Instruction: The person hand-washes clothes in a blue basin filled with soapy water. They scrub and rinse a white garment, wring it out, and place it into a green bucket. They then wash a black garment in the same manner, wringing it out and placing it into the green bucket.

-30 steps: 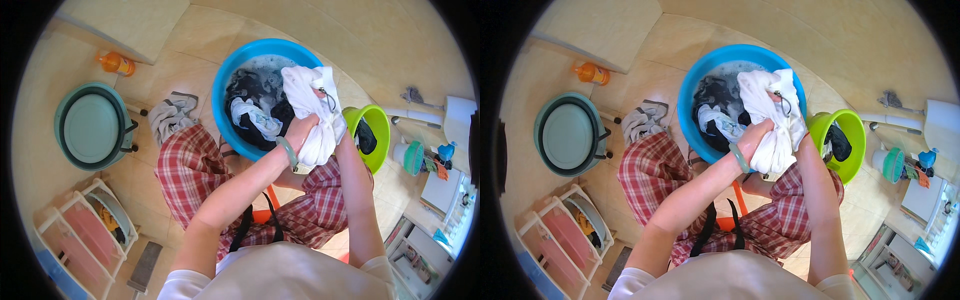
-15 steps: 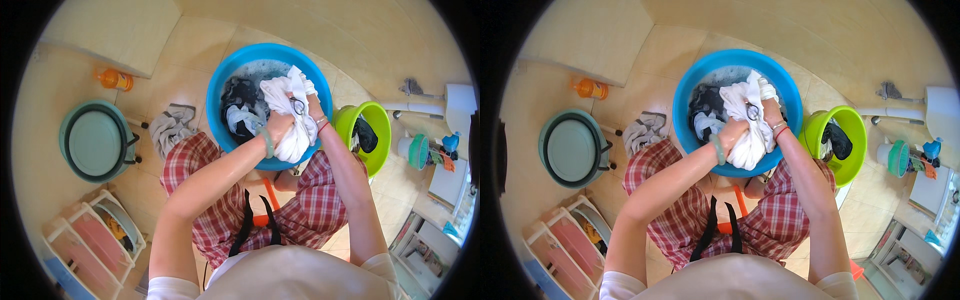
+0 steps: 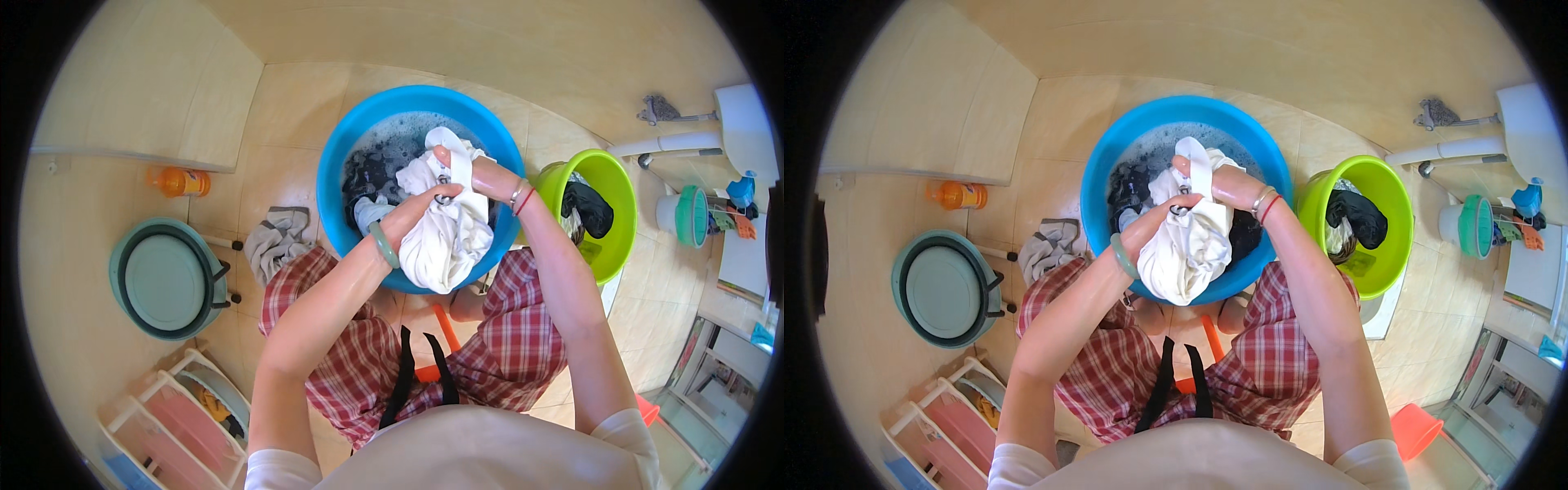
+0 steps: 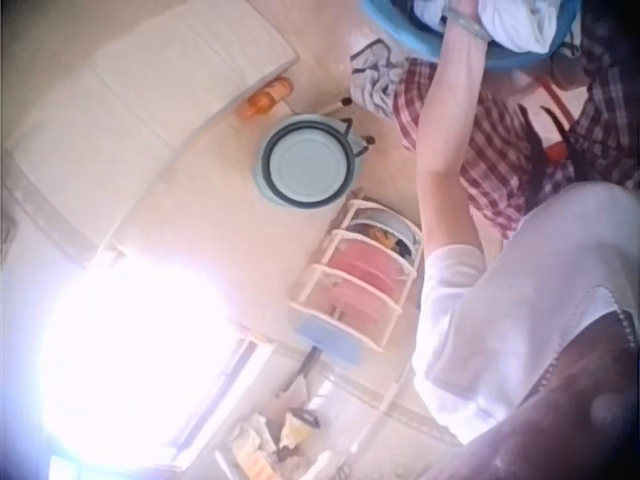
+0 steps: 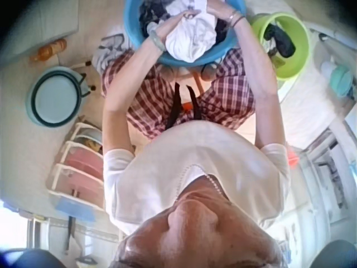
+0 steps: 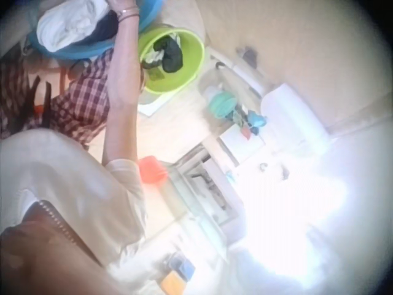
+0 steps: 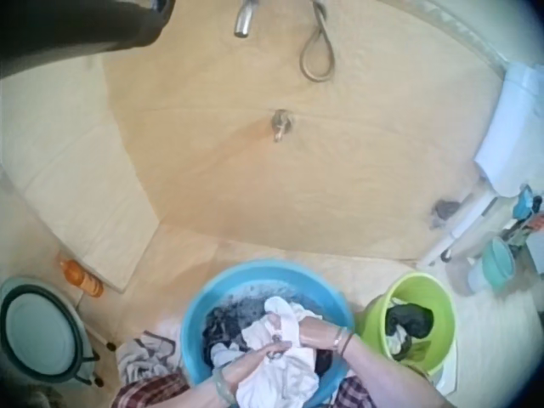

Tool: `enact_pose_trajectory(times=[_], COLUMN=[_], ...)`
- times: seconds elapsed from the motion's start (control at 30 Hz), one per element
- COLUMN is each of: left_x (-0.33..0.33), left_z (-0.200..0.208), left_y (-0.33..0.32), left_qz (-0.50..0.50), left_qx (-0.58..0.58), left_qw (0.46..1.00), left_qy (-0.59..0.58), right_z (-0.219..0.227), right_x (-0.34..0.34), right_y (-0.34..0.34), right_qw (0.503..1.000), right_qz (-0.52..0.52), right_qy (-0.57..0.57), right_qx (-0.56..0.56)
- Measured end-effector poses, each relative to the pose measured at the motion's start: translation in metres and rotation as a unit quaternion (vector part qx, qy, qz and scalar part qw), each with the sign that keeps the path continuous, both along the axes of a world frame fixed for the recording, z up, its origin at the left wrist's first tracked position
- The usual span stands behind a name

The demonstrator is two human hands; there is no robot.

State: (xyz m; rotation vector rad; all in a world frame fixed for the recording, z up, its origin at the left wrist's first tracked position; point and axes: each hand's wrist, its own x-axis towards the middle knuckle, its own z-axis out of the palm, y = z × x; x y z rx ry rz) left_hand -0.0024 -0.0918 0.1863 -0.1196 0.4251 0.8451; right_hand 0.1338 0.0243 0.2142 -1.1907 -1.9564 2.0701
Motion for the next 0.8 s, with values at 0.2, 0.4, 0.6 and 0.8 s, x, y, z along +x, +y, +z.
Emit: enact_pose_trajectory(times=[0.2,0.4,0.6,0.8], left_x=[-0.001,0.0,0.017,0.027], left_z=[0.018,0.039,0.018,-0.011], left_y=[-0.007,-0.009,-0.009,0.005], left_qz=[0.024,0.113,0.183,0.257], left_qx=[0.027,0.08,0.152,0.18], left_qw=[0.987,0.966,0.957,0.94], left_qy=[-0.159,-0.219,-0.164,-0.135], right_z=[0.005,-0.034,-0.034,-0.069], right_x=[0.058,0.075,0.025,0.025], right_y=[0.033,0.06,0.021,0.001], right_qw=[0.997,0.949,0.93,0.921], right_qz=[0.019,-0.302,-0.236,-0.267], right_qy=[-0.068,-0.045,0.272,0.267], right_qx=[-0.037,0.084,-0.067,-0.091])
